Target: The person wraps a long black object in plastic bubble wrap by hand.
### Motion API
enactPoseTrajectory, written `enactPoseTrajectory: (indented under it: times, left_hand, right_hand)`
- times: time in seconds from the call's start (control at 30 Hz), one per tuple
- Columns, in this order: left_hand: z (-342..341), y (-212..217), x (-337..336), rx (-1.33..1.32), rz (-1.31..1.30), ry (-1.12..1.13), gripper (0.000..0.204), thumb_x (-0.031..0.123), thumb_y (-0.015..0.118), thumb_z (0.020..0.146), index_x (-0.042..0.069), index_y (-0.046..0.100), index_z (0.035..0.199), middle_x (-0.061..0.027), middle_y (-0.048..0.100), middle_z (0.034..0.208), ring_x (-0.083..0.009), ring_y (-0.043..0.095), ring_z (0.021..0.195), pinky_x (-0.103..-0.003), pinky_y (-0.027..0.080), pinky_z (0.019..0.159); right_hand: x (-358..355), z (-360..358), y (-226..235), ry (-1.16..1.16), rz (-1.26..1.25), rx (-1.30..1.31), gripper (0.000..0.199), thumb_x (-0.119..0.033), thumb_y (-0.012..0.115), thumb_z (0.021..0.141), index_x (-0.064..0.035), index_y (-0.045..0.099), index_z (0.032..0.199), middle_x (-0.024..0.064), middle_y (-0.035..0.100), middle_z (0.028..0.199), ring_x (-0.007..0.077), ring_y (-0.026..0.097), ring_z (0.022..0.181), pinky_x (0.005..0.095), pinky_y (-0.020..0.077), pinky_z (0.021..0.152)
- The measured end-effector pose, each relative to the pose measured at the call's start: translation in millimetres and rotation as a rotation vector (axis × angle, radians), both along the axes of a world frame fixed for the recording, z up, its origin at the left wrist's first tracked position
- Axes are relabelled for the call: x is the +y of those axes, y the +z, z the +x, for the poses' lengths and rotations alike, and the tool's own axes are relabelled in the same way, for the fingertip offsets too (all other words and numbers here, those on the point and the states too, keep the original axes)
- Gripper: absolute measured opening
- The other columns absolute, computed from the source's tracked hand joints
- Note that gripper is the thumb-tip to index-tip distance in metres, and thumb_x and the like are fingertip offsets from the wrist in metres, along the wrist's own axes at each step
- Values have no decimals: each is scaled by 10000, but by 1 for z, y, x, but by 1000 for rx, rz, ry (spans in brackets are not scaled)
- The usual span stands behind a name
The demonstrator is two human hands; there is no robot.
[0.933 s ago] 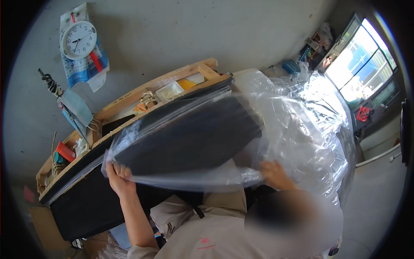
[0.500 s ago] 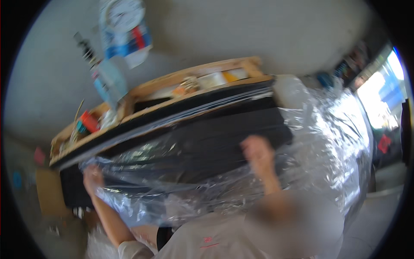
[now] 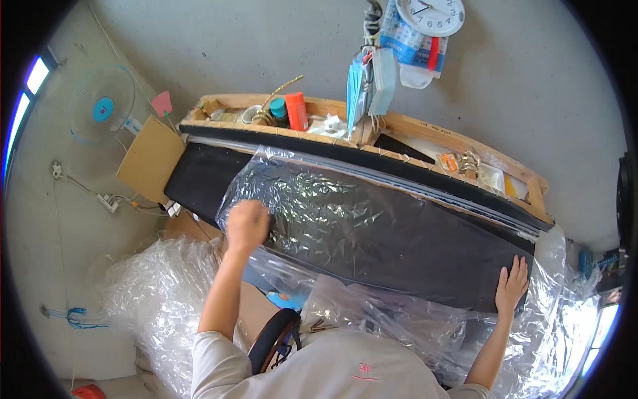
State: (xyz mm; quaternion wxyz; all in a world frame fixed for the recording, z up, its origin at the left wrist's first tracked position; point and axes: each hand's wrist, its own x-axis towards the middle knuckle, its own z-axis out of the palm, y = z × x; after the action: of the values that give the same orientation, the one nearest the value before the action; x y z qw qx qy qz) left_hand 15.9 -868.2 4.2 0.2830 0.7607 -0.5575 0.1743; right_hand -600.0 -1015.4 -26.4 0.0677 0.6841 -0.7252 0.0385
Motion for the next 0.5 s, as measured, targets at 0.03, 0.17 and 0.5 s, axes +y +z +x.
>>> enactPoseTrajectory:
  times: [0.03,0.17,0.5]
  left_hand:
    - [-23,11,-12,-4,144,-195,147,162,643,773,37,590,830,-129,608,819,-347,579,780,-433,438,692]
    - [13,5,-85,52,78,13,303,219,632,789,22,584,1015,-164,621,993,-356,577,923,-431,433,818]
    - [98,-37,-43,12,624,468,655,595,380,886,297,217,1446,-7,195,1515,-290,160,1389,-700,118,965]
  right_hand:
    - [-1,-3,4,-10,16,-2,496,-365,393,943,-142,347,1384,78,270,1473,267,219,1363,505,165,1081]
    - [-24,-15,16,115,-111,-219,461,-316,459,923,-70,438,1312,157,340,1424,334,315,1306,464,224,1067]
    - [18,-32,24,-371,-50,-249,705,-614,449,836,-177,353,1381,159,308,1434,364,304,1308,630,212,998]
